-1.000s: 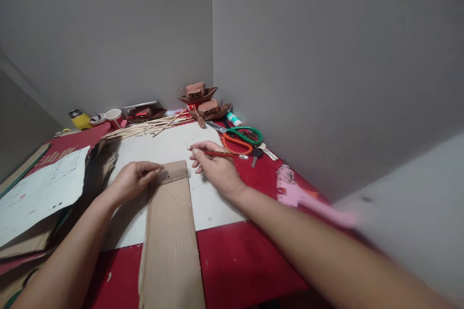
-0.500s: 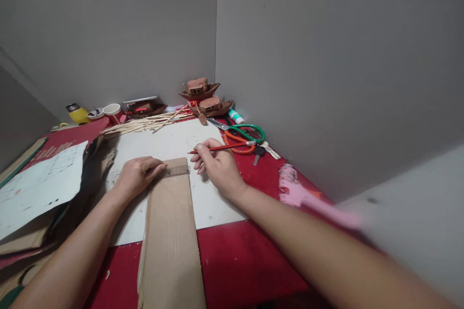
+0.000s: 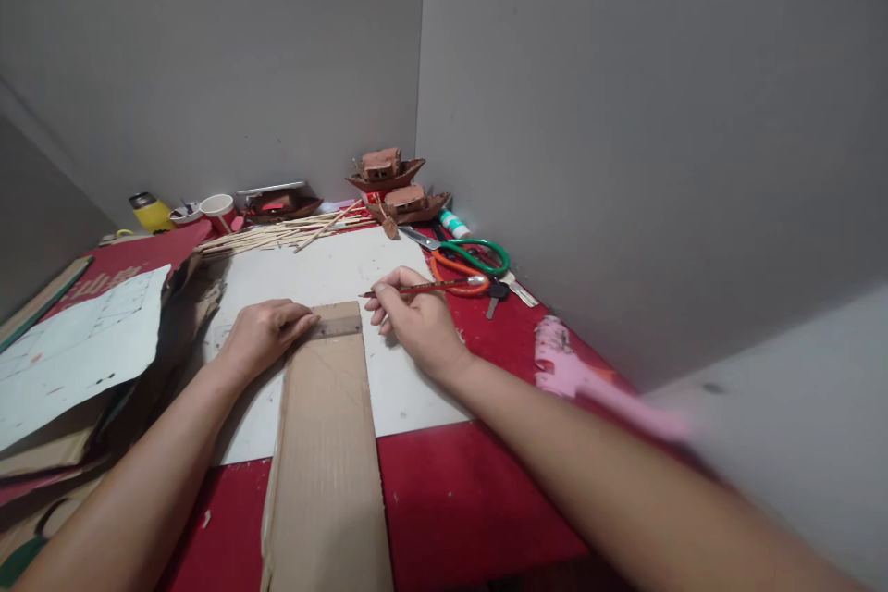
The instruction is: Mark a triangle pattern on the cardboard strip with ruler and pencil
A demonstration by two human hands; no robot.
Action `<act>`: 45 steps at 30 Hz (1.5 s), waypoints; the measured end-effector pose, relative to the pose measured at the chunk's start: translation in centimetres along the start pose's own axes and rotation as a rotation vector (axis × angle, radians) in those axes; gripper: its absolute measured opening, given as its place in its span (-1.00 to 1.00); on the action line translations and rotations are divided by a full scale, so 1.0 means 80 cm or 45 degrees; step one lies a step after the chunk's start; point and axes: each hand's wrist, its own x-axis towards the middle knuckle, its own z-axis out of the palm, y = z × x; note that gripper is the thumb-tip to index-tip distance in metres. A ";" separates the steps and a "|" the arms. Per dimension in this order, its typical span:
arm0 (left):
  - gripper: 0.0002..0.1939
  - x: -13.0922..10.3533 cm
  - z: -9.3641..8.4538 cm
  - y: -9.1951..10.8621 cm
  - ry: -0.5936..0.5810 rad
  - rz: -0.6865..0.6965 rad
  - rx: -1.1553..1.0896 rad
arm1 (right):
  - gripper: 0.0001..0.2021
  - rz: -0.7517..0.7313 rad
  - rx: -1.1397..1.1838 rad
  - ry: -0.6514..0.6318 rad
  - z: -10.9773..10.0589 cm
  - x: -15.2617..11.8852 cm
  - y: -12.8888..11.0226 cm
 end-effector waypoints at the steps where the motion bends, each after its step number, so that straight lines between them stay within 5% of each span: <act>1: -0.61 0.000 0.000 0.001 0.001 0.006 0.003 | -0.86 0.005 -0.004 -0.005 0.000 0.000 0.000; 22: -0.62 0.001 0.004 0.001 0.064 0.055 0.040 | -0.89 0.183 -0.107 -0.203 0.005 -0.005 0.002; 45: -0.65 0.001 0.005 0.002 0.064 0.061 0.070 | -0.87 0.147 -0.286 -0.434 0.018 -0.015 0.028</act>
